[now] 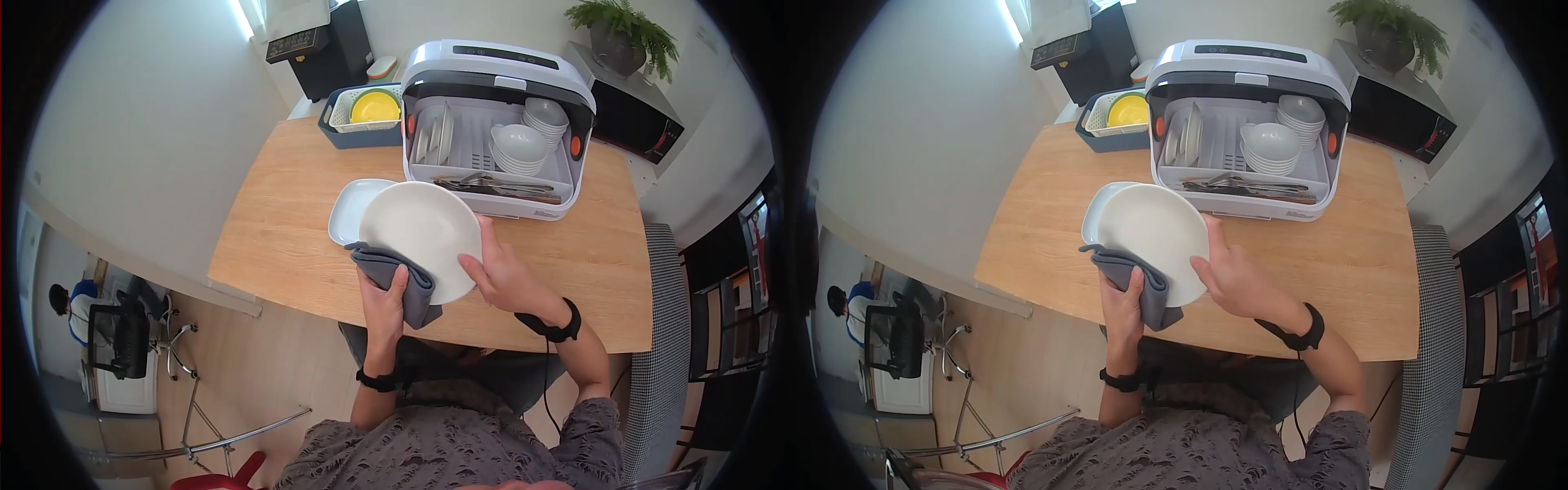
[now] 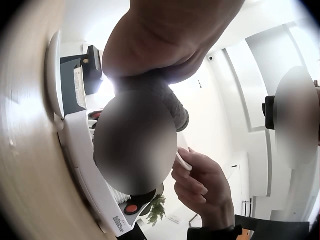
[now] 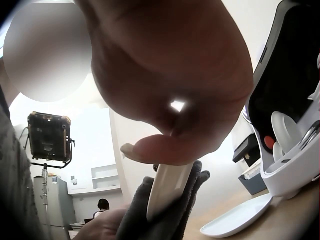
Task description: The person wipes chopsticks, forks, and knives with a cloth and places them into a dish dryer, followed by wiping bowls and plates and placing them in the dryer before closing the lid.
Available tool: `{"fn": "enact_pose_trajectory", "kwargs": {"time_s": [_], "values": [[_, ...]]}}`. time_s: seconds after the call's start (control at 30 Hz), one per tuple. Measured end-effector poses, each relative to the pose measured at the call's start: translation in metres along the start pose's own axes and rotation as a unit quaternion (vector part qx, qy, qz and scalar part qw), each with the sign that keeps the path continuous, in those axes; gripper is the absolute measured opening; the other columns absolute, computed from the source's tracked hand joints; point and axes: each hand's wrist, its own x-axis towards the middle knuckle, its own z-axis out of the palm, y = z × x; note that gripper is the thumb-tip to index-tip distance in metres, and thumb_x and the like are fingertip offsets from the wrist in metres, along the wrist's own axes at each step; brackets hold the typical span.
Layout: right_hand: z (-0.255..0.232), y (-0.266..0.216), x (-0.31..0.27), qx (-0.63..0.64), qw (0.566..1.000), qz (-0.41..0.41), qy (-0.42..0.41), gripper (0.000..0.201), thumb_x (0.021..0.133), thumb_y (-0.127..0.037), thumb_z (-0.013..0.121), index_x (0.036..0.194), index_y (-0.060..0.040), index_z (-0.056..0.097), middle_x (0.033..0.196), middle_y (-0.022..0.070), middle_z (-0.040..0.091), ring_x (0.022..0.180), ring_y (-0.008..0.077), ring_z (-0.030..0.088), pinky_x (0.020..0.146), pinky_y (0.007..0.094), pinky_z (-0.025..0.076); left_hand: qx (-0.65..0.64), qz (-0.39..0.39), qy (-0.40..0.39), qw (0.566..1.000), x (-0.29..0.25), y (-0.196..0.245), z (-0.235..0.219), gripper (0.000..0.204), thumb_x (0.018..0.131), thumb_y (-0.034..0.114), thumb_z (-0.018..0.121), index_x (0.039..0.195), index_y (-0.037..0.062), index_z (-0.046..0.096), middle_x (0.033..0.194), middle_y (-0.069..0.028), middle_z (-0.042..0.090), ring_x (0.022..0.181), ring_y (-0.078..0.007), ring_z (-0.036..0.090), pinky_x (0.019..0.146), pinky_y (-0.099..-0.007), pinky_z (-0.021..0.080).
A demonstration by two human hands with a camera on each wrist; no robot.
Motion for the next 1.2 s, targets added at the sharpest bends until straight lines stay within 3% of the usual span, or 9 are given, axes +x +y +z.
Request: {"fn": "enact_pose_trajectory", "kwargs": {"time_s": [0.17, 0.37, 0.67, 0.77, 0.87, 0.97, 1.07, 1.17, 1.2], "values": [[-0.027, 0.004, -0.010, -0.069, 0.991, -0.092, -0.073, 0.054, 0.098, -0.013, 0.054, 0.142, -0.0026, 0.025, 0.072, 0.0282, 0.062, 0.072, 0.0518, 0.060, 0.066, 0.0573, 0.043, 0.055, 0.001, -0.073, 0.996, 0.005, 0.006, -0.017, 0.071, 0.082, 0.012, 0.083, 0.137, -0.0010, 0.040, 0.122, -0.0101, 0.059, 0.112, -0.0190, 0.058, 0.099, -0.0332, 0.049], [-0.054, -0.004, -0.021, -0.107, 0.968, -0.045, -0.220, 0.048, 0.096, -0.013, 0.056, 0.137, -0.0024, 0.032, 0.069, 0.0240, 0.062, 0.070, 0.0475, 0.061, 0.063, 0.0545, 0.044, 0.189, -0.010, -0.188, 0.964, 0.000, 0.020, -0.021, 0.072, 0.074, 0.013, 0.089, 0.131, -0.0017, 0.047, 0.113, -0.0082, 0.064, 0.105, -0.0170, 0.062, 0.092, -0.0323, 0.052], [-0.060, -0.015, -0.019, -0.181, 0.926, -0.024, -0.332, 0.042, 0.095, -0.013, 0.058, 0.131, -0.0027, 0.038, 0.069, 0.0222, 0.061, 0.071, 0.0450, 0.061, 0.063, 0.0535, 0.043, 0.283, -0.009, -0.274, 0.919, -0.005, 0.029, -0.001, 0.058, 0.073, 0.010, 0.089, 0.121, 0.0009, 0.059, 0.103, -0.0078, 0.070, 0.098, -0.0163, 0.066, 0.088, -0.0321, 0.053], [-0.055, -0.006, -0.019, -0.143, 0.938, -0.011, -0.315, 0.044, 0.095, -0.016, 0.059, 0.132, -0.0024, 0.041, 0.074, 0.0223, 0.064, 0.073, 0.0432, 0.063, 0.064, 0.0508, 0.046, 0.258, -0.031, -0.257, 0.931, -0.004, 0.025, -0.002, 0.055, 0.073, 0.008, 0.088, 0.120, 0.0005, 0.060, 0.102, -0.0067, 0.071, 0.096, -0.0154, 0.066, 0.087, -0.0315, 0.053], [-0.042, 0.017, -0.021, -0.010, 0.982, -0.057, -0.179, 0.048, 0.095, -0.021, 0.060, 0.135, -0.0017, 0.042, 0.082, 0.0207, 0.067, 0.073, 0.0399, 0.065, 0.067, 0.0464, 0.050, 0.195, -0.037, -0.191, 0.961, 0.000, 0.017, -0.006, 0.051, 0.077, 0.007, 0.085, 0.121, -0.0003, 0.059, 0.104, -0.0068, 0.070, 0.096, -0.0150, 0.066, 0.087, -0.0306, 0.054], [-0.024, 0.037, -0.027, -0.061, 0.993, -0.100, -0.004, 0.049, 0.098, -0.025, 0.058, 0.138, -0.0017, 0.043, 0.089, 0.0202, 0.069, 0.074, 0.0377, 0.067, 0.070, 0.0418, 0.052, 0.060, -0.035, -0.075, 0.995, 0.004, 0.004, 0.001, 0.045, 0.083, 0.006, 0.080, 0.120, -0.0010, 0.057, 0.108, -0.0080, 0.067, 0.097, -0.0156, 0.065, 0.087, -0.0301, 0.054], [-0.013, 0.017, -0.030, 0.106, 0.988, 0.107, -0.034, 0.047, 0.101, -0.024, 0.054, 0.140, -0.0011, 0.040, 0.091, 0.0198, 0.069, 0.072, 0.0394, 0.066, 0.071, 0.0427, 0.053, -0.034, -0.051, -0.002, 0.998, 0.007, -0.009, 0.005, 0.039, 0.089, 0.006, 0.075, 0.121, -0.0015, 0.053, 0.111, -0.0096, 0.064, 0.099, -0.0159, 0.063, 0.087, -0.0300, 0.055], [-0.015, 0.016, -0.030, 0.193, 0.962, 0.182, -0.068, 0.044, 0.103, -0.022, 0.051, 0.137, 0.0015, 0.038, 0.087, 0.0210, 0.067, 0.069, 0.0430, 0.064, 0.069, 0.0449, 0.052, -0.014, -0.026, 0.010, 1.000, 0.005, -0.011, 0.006, 0.041, 0.089, 0.008, 0.076, 0.121, -0.0017, 0.053, 0.111, -0.0094, 0.064, 0.098, -0.0159, 0.063, 0.087, -0.0297, 0.054], [-0.014, 0.023, -0.029, 0.146, 0.984, 0.095, -0.050, 0.043, 0.103, -0.021, 0.051, 0.136, 0.0025, 0.038, 0.085, 0.0215, 0.066, 0.070, 0.0440, 0.064, 0.069, 0.0461, 0.051, 0.009, -0.019, 0.001, 1.000, 0.003, -0.009, 0.004, 0.042, 0.088, 0.008, 0.077, 0.121, -0.0017, 0.052, 0.110, -0.0094, 0.064, 0.098, -0.0159, 0.063, 0.087, -0.0295, 0.054]]}}
